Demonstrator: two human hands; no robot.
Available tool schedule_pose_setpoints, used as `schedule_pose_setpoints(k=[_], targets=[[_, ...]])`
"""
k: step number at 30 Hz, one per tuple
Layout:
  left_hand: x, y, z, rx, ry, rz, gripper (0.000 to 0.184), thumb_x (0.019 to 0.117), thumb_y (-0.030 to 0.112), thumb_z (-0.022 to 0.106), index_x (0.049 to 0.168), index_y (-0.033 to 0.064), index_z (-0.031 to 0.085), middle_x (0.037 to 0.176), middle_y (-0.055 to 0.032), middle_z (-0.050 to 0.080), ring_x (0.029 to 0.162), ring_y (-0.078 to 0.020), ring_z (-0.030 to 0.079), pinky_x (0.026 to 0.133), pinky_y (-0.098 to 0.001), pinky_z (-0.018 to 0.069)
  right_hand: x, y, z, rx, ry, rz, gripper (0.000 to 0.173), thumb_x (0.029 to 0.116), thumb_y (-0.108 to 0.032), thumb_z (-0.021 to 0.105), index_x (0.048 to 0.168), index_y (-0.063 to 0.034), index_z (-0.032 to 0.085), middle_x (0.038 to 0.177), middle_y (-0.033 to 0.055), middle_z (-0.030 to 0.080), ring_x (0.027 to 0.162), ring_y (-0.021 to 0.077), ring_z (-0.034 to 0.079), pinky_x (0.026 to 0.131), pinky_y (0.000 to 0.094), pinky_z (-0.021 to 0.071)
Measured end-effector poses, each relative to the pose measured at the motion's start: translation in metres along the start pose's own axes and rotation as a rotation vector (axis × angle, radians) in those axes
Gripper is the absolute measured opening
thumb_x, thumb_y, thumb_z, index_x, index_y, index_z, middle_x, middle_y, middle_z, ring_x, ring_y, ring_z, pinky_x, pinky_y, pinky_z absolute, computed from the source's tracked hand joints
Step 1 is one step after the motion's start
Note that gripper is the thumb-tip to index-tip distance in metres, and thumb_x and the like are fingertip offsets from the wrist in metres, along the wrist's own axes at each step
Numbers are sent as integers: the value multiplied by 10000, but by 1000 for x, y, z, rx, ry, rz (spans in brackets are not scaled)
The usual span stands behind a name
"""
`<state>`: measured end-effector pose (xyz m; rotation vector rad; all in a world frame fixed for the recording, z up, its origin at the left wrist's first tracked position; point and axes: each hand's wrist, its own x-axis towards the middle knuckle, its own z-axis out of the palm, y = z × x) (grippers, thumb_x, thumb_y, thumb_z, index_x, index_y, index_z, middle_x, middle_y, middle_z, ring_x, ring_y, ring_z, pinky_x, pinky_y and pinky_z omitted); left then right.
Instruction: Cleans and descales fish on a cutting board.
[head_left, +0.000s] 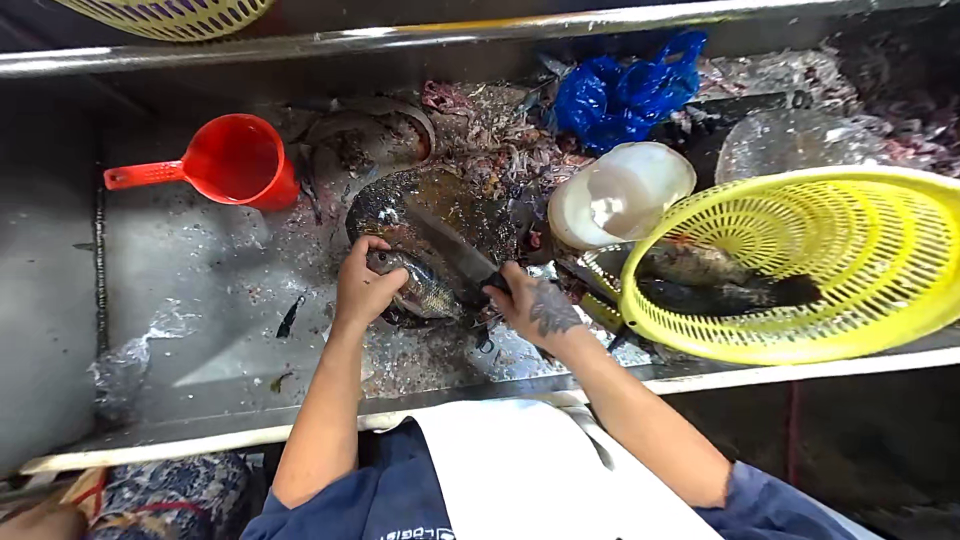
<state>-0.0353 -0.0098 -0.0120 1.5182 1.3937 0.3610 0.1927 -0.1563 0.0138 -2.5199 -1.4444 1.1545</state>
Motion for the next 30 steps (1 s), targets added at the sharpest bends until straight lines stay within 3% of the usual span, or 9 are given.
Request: schedule_pose_setpoints(k=[2, 5, 10, 13, 17, 21, 23, 27, 30], targets=[[-3, -4, -3, -223, 50, -88, 468, 785, 68, 796, 1209, 124, 604, 988, -125, 682, 670, -233, 671, 555, -427, 595, 0, 8, -7, 42, 126, 70, 402, 1062, -414, 527, 1277, -77, 566, 971, 206, 713, 935, 420, 718, 829, 626, 566], [-3, -1, -7, -502, 208, -155, 350, 901, 65, 757, 1187, 77, 557, 883, -135, 655, 650, -244, 665, 586, -445, 616, -2, 20, -13, 91, 194, 77, 423, 1074, -427, 499, 1273, -56, 541, 967, 206, 702, 938, 405, 712, 841, 609, 557], [-16, -18, 13, -664, 463, 51, 334, 907, 27, 724, 1124, 39, 471, 887, -119, 615, 709, -231, 673, 654, -433, 631, -29, 3, 18, 272, 182, -43, 444, 1052, -450, 520, 1220, -42, 571, 838, 137, 672, 765, 312, 691, 725, 544, 570], [-30, -16, 39, -475, 634, 135, 478, 870, 61, 768, 1179, -18, 412, 977, -141, 583, 831, -213, 675, 765, -398, 623, -38, -19, 37, 335, 41, -35, 444, 1060, -460, 505, 1228, -51, 550, 877, 134, 668, 807, 304, 691, 758, 530, 570], [-44, -15, 67, -89, 523, 171, 589, 843, 172, 803, 1290, -46, 486, 1102, -185, 654, 989, -217, 685, 891, -402, 591, -42, -31, 44, 301, -45, 17, 443, 1081, -456, 455, 1288, -70, 517, 975, 141, 684, 926, 316, 707, 839, 517, 575], [-55, -10, 79, 80, 441, 141, 608, 855, 278, 822, 1308, -27, 553, 1058, -150, 705, 948, -207, 709, 879, -417, 594, -50, -37, 38, 344, 129, -45, 413, 1081, -421, 455, 1281, -68, 531, 922, 113, 699, 872, 289, 723, 802, 487, 588], [-59, -2, 83, 130, 429, 72, 603, 873, 316, 808, 1310, -12, 550, 1044, -139, 716, 939, -213, 718, 875, -439, 596, -52, -44, 35, 351, 214, -88, 427, 1081, -402, 454, 1304, -49, 545, 968, 127, 712, 899, 293, 729, 820, 477, 595], [-70, 8, 99, 215, 505, -30, 571, 927, 333, 739, 1311, -37, 536, 1089, -181, 697, 989, -267, 701, 890, -476, 572, -48, -46, 35, 153, -12, 44, 420, 1103, -376, 400, 1390, -81, 481, 1131, 183, 683, 1043, 355, 714, 879, 510, 586], [-73, 10, 108, 158, 556, -69, 563, 913, 293, 762, 1291, -54, 529, 1052, -179, 692, 952, -242, 702, 875, -434, 577, -48, -32, 37, 123, -97, 82, 373, 1103, -357, 393, 1365, -103, 472, 1079, 160, 693, 1016, 346, 722, 850, 510, 593]])
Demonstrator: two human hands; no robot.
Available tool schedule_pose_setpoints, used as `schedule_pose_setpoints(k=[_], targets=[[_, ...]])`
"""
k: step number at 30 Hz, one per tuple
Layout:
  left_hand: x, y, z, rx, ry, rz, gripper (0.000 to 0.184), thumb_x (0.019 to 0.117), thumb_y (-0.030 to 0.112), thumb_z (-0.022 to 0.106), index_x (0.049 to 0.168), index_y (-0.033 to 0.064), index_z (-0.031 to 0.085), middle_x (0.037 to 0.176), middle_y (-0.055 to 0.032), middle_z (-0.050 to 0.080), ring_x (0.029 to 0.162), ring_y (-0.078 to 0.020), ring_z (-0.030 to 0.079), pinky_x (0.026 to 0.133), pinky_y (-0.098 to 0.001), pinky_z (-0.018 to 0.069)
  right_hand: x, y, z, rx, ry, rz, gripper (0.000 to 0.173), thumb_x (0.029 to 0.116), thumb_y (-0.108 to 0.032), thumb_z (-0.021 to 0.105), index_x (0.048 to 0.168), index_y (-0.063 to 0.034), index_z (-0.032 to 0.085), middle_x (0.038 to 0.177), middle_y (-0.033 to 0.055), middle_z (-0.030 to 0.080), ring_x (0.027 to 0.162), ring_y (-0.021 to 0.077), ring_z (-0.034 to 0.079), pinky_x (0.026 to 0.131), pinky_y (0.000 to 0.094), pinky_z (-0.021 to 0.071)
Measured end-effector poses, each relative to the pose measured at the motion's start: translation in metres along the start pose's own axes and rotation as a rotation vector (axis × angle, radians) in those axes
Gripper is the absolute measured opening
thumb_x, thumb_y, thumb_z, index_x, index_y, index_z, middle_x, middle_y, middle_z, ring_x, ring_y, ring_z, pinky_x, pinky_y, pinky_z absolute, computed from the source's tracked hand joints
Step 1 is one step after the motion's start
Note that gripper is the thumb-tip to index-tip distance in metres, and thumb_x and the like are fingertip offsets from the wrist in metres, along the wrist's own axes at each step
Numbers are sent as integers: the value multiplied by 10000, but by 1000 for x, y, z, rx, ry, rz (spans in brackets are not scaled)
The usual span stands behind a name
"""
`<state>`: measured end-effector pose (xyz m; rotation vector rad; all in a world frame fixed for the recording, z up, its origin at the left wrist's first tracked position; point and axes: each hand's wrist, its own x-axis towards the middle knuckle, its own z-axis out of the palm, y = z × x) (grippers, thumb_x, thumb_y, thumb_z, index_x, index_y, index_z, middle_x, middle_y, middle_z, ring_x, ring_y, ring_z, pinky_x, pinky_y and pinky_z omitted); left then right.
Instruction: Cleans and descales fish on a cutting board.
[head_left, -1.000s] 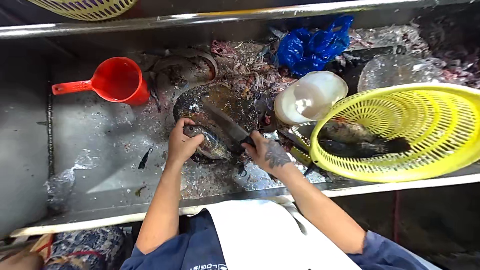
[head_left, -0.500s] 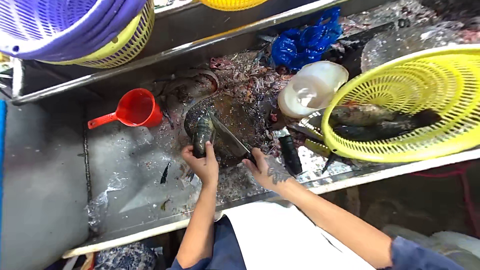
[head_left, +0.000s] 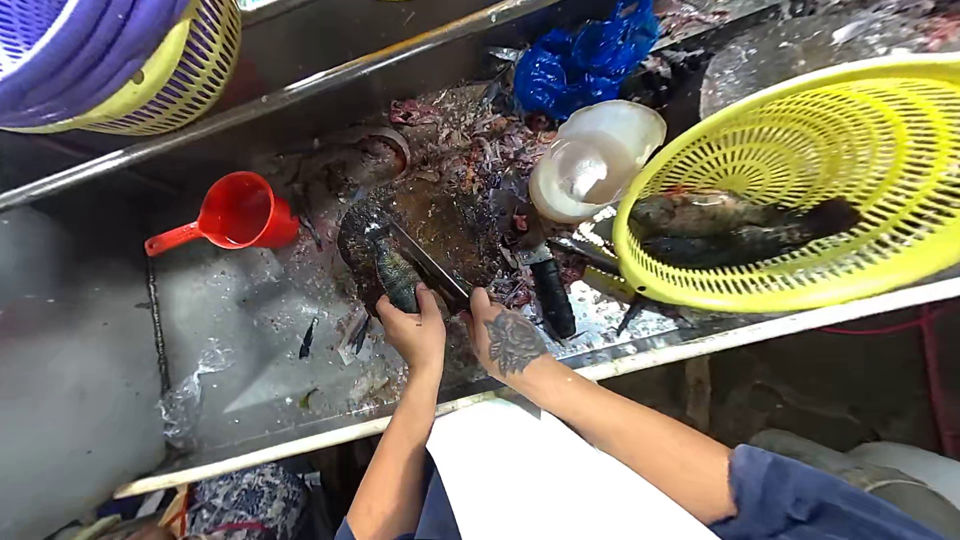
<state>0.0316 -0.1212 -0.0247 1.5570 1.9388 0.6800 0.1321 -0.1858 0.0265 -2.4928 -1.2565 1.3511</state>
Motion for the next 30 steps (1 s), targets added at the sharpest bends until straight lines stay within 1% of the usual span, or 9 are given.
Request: schedule_pose_setpoints(k=[5, 10, 12, 13, 15, 17, 22, 26, 30], targets=[[-9, -1, 6, -63, 44, -28, 535, 924, 247, 741, 1294, -62, 510, 1071, -188, 671, 979, -228, 686, 902, -399, 565, -3, 7, -13, 56, -1, -74, 391, 1102, -406, 398, 1319, -94, 488, 1045, 137, 697, 1011, 320, 721, 875, 495, 584], [-10, -3, 6, -123, 32, -35, 543, 933, 226, 704, 1325, -74, 475, 1135, -212, 647, 1019, -245, 673, 920, -413, 566, -30, -1, -27, 229, 785, -537, 388, 1045, -298, 523, 1224, 37, 602, 877, 111, 701, 732, 203, 698, 661, 383, 609], [-9, -2, 9, -117, 44, -40, 544, 927, 221, 712, 1322, -65, 470, 1135, -207, 644, 1015, -240, 674, 919, -408, 568, -26, 1, -19, 211, 881, -560, 358, 1043, -256, 538, 1224, 52, 556, 898, 129, 693, 739, 198, 697, 667, 364, 616], [-10, -3, 10, -105, 50, -23, 556, 923, 230, 710, 1322, -73, 469, 1141, -214, 642, 1023, -245, 673, 925, -408, 566, -22, 3, -7, 133, 790, -454, 354, 1029, -248, 550, 1214, 53, 573, 901, 150, 708, 745, 239, 720, 669, 398, 624], [-12, -2, 10, -70, 67, -3, 592, 919, 252, 719, 1331, -90, 467, 1157, -230, 646, 1041, -270, 677, 941, -426, 562, -18, 1, 2, -87, 272, -123, 387, 1082, -285, 459, 1362, -28, 529, 1042, 205, 710, 921, 371, 738, 775, 532, 604], [-11, -2, 12, -45, 92, 23, 597, 910, 263, 730, 1318, -94, 478, 1138, -228, 652, 1015, -272, 684, 913, -426, 572, -11, -10, -15, -191, -4, -6, 398, 1106, -337, 391, 1419, -103, 468, 1115, 189, 700, 1032, 383, 718, 843, 552, 586], [-9, 1, 9, -49, 66, 49, 648, 881, 263, 779, 1331, -84, 466, 1193, -241, 636, 1065, -287, 675, 947, -434, 561, -19, -7, -28, -88, 245, -105, 365, 1071, -346, 483, 1289, -64, 564, 983, 144, 712, 903, 321, 740, 767, 479, 605], [-12, 1, 13, 11, 94, 122, 635, 924, 310, 726, 1354, -74, 461, 1201, -230, 634, 1032, -284, 686, 905, -443, 577, -8, 20, -15, -63, -3, -40, 369, 1095, -366, 415, 1339, -95, 477, 1023, 147, 700, 977, 340, 726, 846, 512, 589], [-12, 0, 22, 16, 84, 233, 557, 976, 289, 613, 1361, -77, 448, 1217, -236, 626, 1058, -285, 674, 905, -444, 568, -19, 33, -13, -10, 133, -122, 375, 1083, -397, 433, 1264, -88, 543, 931, 117, 695, 884, 312, 730, 769, 482, 599]])
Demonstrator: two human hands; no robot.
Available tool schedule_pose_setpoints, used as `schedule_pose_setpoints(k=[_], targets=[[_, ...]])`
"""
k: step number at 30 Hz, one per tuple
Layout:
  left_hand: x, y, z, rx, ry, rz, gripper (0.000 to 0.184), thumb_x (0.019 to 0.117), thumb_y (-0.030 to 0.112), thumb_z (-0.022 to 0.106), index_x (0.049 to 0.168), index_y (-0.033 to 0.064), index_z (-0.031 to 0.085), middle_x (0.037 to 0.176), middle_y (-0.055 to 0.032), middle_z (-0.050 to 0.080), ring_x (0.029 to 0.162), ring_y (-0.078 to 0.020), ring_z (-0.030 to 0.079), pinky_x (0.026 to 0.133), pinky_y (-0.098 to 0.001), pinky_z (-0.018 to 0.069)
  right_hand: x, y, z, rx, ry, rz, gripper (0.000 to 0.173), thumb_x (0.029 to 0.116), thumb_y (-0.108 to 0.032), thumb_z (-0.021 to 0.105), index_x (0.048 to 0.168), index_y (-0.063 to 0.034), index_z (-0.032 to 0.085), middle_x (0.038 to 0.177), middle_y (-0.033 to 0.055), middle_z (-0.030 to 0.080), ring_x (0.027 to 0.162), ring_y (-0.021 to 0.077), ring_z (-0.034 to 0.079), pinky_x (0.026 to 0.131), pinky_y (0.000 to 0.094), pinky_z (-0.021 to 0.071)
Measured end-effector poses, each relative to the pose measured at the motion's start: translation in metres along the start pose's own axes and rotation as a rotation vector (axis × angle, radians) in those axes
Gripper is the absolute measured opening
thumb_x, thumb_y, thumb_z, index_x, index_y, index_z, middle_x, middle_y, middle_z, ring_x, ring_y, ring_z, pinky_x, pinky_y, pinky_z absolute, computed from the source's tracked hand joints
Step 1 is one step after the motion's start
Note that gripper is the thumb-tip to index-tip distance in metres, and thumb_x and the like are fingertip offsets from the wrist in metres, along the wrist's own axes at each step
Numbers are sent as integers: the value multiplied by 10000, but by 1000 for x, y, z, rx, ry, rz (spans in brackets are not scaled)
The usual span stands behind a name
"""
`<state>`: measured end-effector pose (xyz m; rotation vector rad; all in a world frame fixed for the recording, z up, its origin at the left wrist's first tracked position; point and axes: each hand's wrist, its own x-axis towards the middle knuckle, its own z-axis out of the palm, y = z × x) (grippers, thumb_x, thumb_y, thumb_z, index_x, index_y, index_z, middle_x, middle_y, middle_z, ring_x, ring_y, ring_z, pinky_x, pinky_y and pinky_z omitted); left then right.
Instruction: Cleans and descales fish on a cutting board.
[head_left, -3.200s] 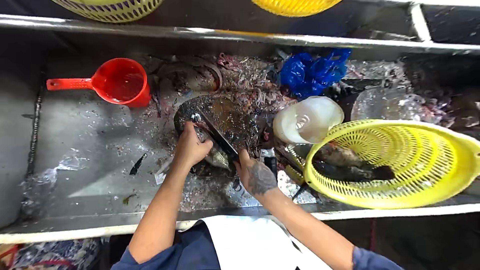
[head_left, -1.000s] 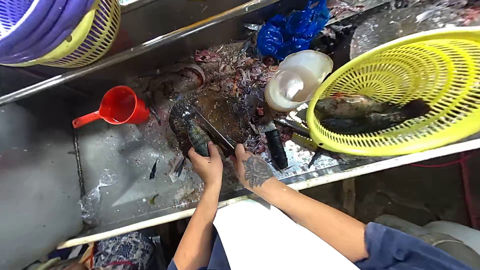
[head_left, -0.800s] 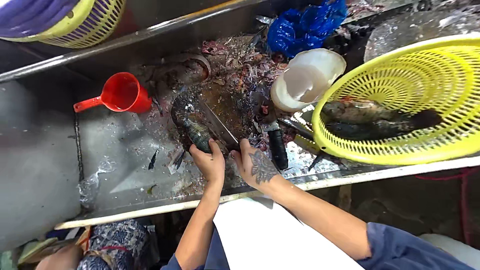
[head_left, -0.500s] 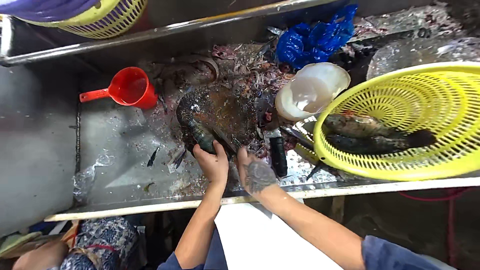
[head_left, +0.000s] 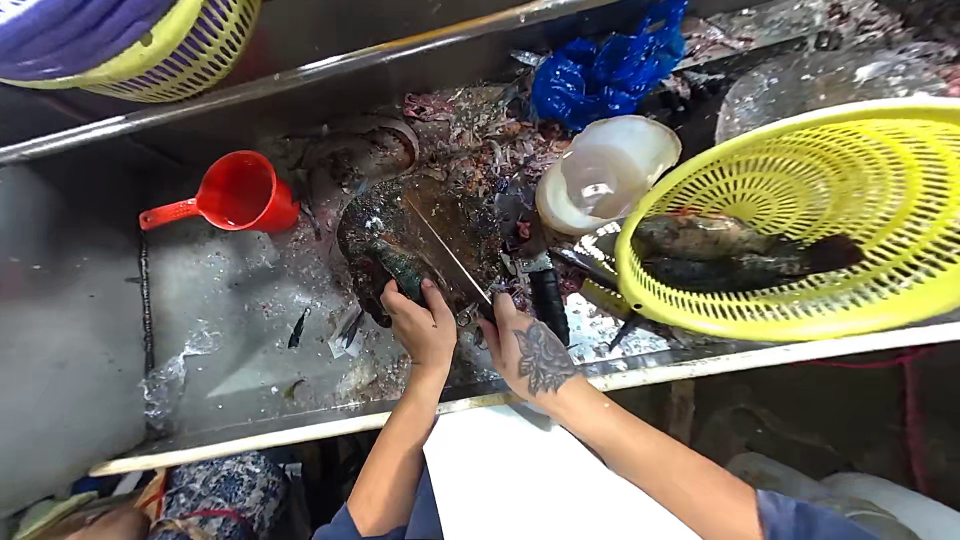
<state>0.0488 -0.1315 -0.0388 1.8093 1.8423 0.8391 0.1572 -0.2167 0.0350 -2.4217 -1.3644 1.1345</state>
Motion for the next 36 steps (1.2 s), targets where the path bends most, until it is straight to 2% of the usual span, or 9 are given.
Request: schedule_pose_setpoints(k=[2, 5, 11, 16, 19, 25, 28, 31, 36], targets=[[1, 3, 5, -20, 11, 64, 526, 978, 278, 606, 1341, -75, 460, 1200, -226, 631, 1055, -262, 670, 912, -421, 568, -4, -2, -1, -27, -3, 3, 369, 1081, -386, 433, 1260, -90, 562, 934, 130, 702, 883, 322, 735, 747, 491, 603], [2, 5, 12, -32, 0, 135, 467, 986, 280, 571, 1292, -59, 476, 1119, -188, 619, 975, -220, 649, 850, -381, 567, -3, 1, -6, -2, -144, 68, 382, 1094, -392, 401, 1315, -99, 508, 983, 135, 700, 949, 332, 730, 803, 505, 597], [4, 10, 19, 32, -46, 112, 483, 1009, 289, 494, 1345, -54, 437, 1172, -195, 621, 1019, -218, 658, 870, -386, 562, -4, 16, -17, 86, -266, 90, 376, 1102, -397, 386, 1316, -103, 479, 1013, 135, 690, 988, 332, 721, 832, 506, 593], [4, 10, 20, 102, -62, 94, 463, 1038, 259, 424, 1375, -58, 434, 1207, -209, 634, 1071, -249, 664, 899, -415, 553, 4, 15, -35, 164, -216, 30, 386, 1100, -422, 382, 1287, -104, 495, 965, 111, 683, 936, 302, 720, 813, 482, 589], [4, 9, 23, 97, -35, 79, 414, 1036, 234, 452, 1339, -47, 461, 1164, -193, 647, 1048, -246, 668, 892, -423, 553, 6, 9, -43, 114, -264, 31, 370, 1104, -408, 373, 1295, -110, 484, 1015, 125, 690, 987, 318, 721, 837, 501, 590], [2, 4, 29, -75, 25, 126, 384, 1005, 192, 509, 1278, -76, 474, 1091, -160, 615, 999, -139, 634, 904, -300, 535, 1, 3, -40, 57, -265, 71, 359, 1109, -363, 369, 1327, -98, 476, 1037, 136, 694, 992, 328, 725, 827, 495, 594], [2, 4, 32, -167, 3, 216, 368, 987, 206, 518, 1226, -66, 462, 1005, -94, 563, 880, -71, 589, 794, -227, 524, -3, 6, -41, 63, -249, 100, 338, 1107, -352, 376, 1303, -100, 488, 1027, 120, 692, 990, 308, 725, 824, 472, 595], [0, 8, 35, -134, -49, 298, 381, 973, 269, 523, 1202, -31, 462, 909, -40, 524, 744, -41, 530, 681, -215, 492, -1, 14, -47, 90, -302, 103, 334, 1103, -356, 386, 1296, -98, 473, 1033, 129, 679, 999, 315, 718, 834, 485, 591], [4, 15, 37, -20, -90, 329, 384, 970, 280, 517, 1212, -14, 468, 884, -26, 524, 728, -55, 529, 660, -237, 494, 2, 29, -51, 131, -372, 100, 350, 1108, -375, 370, 1289, -89, 459, 1061, 140, 662, 1034, 322, 705, 863, 490, 581]])
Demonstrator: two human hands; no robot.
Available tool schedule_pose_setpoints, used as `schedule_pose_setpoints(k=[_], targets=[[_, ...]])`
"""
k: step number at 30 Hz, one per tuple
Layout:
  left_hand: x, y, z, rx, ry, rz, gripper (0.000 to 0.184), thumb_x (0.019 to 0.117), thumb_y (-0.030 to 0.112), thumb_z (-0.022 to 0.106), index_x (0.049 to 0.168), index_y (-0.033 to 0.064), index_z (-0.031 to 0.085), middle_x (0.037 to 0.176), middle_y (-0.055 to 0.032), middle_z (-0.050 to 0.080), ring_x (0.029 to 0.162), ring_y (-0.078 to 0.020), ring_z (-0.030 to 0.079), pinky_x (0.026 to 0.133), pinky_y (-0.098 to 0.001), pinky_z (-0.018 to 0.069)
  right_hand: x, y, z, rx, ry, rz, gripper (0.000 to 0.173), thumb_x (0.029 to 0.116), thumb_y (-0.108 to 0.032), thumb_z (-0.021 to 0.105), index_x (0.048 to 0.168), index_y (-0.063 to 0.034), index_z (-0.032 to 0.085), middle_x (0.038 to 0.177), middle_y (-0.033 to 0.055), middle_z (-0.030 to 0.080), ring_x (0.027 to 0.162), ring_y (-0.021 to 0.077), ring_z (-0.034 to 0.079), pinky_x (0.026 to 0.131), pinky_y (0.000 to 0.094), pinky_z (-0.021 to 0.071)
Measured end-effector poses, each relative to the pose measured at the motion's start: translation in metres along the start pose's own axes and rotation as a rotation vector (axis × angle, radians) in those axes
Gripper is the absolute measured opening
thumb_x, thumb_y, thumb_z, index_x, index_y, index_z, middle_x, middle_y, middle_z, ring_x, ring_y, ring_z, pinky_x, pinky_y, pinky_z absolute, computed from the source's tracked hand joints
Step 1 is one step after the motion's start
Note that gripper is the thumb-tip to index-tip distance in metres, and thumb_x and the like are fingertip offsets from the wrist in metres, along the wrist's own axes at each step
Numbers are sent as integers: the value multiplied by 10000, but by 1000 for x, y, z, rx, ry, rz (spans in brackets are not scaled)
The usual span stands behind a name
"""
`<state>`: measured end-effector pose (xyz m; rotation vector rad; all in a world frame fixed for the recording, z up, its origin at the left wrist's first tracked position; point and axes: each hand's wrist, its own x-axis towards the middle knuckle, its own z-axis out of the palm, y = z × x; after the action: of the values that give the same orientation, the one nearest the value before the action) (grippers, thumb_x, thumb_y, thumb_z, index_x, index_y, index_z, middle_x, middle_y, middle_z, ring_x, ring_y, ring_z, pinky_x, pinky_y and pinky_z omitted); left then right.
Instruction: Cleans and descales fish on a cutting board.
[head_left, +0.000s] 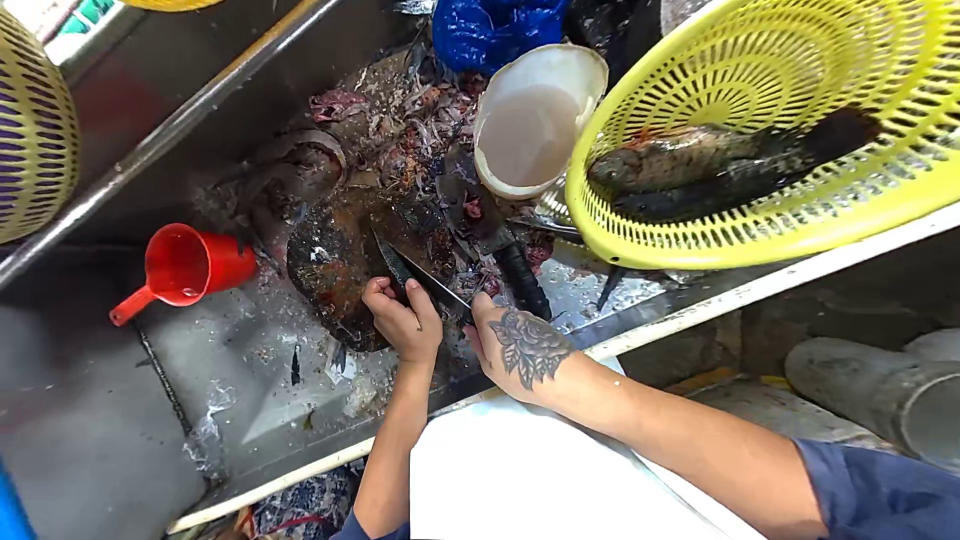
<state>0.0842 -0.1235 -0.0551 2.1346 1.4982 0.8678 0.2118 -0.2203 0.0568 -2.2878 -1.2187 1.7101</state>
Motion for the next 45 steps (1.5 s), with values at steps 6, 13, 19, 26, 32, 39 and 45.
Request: schedule_pose_setpoints(k=[6, 13, 19, 26, 32, 39, 45], targets=[[4, -2, 0, -33, 13, -12, 339, 968, 220, 498, 1192, -29, 443, 893, -27, 502, 742, -29, 514, 685, -205, 476, -3, 13, 1, 56, -25, -5, 383, 1111, -390, 362, 1320, -82, 452, 1051, 151, 670, 1020, 339, 709, 857, 508, 582], [3, -10, 0, -114, 24, 21, 308, 973, 197, 479, 1177, -29, 434, 913, -16, 487, 769, -1, 500, 712, -175, 465, -1, 14, -18, 101, 46, -119, 362, 1102, -437, 373, 1209, -119, 510, 966, 94, 654, 953, 276, 695, 822, 462, 572], [3, -13, 0, -138, 28, 38, 331, 968, 206, 478, 1173, -47, 417, 950, -37, 500, 809, 0, 528, 743, -169, 478, 4, 4, -33, 10, -78, -88, 366, 1107, -398, 373, 1286, -97, 479, 1119, 151, 655, 1095, 319, 678, 907, 510, 554], [3, -14, 3, -145, 26, 53, 350, 974, 226, 475, 1183, -46, 408, 927, -27, 493, 773, 14, 513, 716, -157, 471, -8, 5, -35, -108, -103, -6, 389, 1104, -383, 382, 1324, -68, 446, 1127, 183, 652, 1072, 366, 690, 867, 525, 566], [2, -13, 2, -155, 36, 37, 341, 977, 226, 474, 1187, -34, 405, 945, -23, 494, 792, 20, 517, 732, -154, 473, -16, 9, -32, -117, -86, 57, 389, 1102, -392, 390, 1328, -82, 459, 1081, 172, 670, 1039, 364, 702, 840, 522, 574], [1, -13, 3, -148, 34, 28, 318, 978, 219, 488, 1188, -6, 407, 924, -10, 497, 753, 17, 514, 694, -161, 476, -25, 17, -28, -147, -103, 100, 353, 1097, -418, 386, 1258, -115, 467, 1000, 125, 665, 965, 326, 715, 790, 488, 583], [3, -10, 4, -150, 31, 31, 325, 978, 235, 501, 1188, 6, 407, 919, -2, 497, 747, 20, 510, 691, -159, 472, -36, 15, -30, -185, -73, 122, 352, 1089, -421, 404, 1254, -118, 473, 937, 115, 664, 917, 320, 720, 757, 469, 583]])
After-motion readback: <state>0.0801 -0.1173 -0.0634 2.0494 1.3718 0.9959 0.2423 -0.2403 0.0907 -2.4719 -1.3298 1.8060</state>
